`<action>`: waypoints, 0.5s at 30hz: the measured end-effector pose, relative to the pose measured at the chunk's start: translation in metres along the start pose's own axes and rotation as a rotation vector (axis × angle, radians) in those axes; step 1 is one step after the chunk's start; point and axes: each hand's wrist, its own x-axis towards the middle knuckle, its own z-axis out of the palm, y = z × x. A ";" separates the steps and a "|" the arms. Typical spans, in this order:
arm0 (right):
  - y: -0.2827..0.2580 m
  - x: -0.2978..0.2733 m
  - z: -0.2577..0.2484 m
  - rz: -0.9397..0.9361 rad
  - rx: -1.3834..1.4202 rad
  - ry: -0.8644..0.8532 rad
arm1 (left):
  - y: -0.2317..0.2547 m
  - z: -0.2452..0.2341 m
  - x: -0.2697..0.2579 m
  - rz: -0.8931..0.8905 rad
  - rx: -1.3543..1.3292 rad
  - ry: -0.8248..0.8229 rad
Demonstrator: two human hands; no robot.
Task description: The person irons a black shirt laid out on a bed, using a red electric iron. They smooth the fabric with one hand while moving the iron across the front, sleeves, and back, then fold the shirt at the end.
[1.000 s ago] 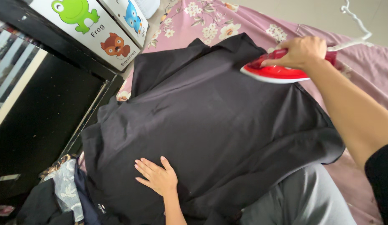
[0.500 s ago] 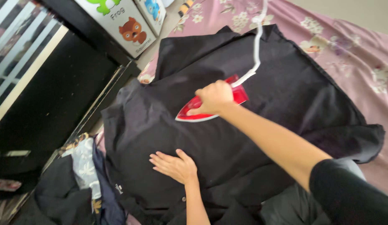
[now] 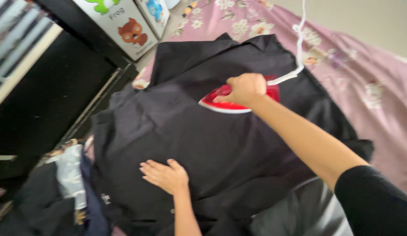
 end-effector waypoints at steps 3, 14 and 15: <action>0.079 -0.005 -0.012 0.146 -0.033 0.059 | -0.003 0.006 -0.004 0.000 -0.029 -0.005; 0.221 -0.026 -0.012 0.377 -0.082 0.077 | -0.087 -0.029 0.014 0.078 -0.460 -0.412; 0.216 -0.026 -0.014 0.361 -0.090 0.050 | -0.092 -0.033 0.015 0.062 -0.529 -0.425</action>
